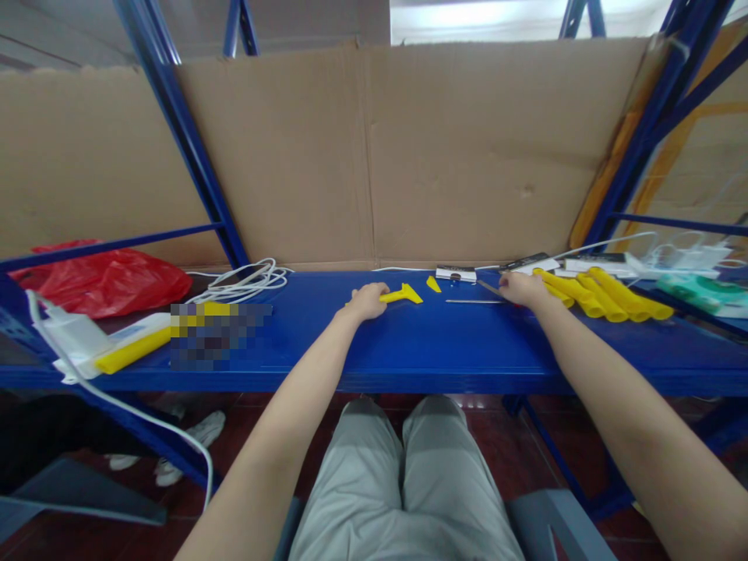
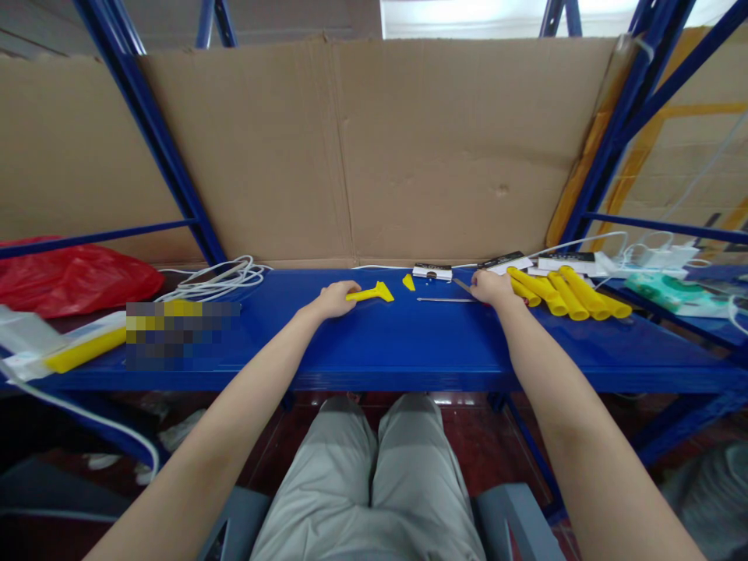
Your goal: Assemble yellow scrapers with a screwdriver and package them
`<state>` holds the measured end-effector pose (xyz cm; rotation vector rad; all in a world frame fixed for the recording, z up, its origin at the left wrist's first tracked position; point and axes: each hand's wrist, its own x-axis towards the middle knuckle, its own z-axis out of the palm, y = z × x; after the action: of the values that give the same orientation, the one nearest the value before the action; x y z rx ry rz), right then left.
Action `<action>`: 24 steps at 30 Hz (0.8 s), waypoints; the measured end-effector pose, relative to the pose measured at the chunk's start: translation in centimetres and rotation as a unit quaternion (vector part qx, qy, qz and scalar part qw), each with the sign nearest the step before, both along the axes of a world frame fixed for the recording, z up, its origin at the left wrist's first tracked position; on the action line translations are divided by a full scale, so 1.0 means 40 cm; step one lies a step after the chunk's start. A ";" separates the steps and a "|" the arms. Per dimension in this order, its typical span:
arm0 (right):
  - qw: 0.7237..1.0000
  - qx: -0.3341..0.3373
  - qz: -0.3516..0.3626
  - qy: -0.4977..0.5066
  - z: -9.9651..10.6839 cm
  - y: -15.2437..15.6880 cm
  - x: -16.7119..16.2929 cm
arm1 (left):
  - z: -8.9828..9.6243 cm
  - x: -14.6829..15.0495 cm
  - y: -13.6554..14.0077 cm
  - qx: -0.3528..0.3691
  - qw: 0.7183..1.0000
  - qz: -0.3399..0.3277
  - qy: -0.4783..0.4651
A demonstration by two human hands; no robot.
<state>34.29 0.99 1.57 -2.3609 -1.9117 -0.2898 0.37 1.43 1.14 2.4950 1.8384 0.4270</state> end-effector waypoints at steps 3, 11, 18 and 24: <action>0.999 0.008 -0.033 0.015 0.000 0.003 -0.002 | 0.000 0.000 0.000 0.000 1.000 -0.003 0.000; 0.998 -0.001 -0.045 0.033 -0.008 0.017 -0.007 | 0.002 0.001 -0.001 0.002 1.000 -0.014 -0.006; 0.998 -0.030 -0.038 0.042 -0.009 0.022 0.001 | -0.009 -0.006 0.021 0.015 0.999 -0.036 -0.034; 0.997 -0.053 -0.031 0.049 -0.004 0.024 -0.002 | -0.011 -0.007 0.034 0.020 0.998 -0.045 -0.046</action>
<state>34.23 1.96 1.43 -2.4538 -1.8569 -0.0771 0.09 2.80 0.69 2.5242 1.6951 0.5702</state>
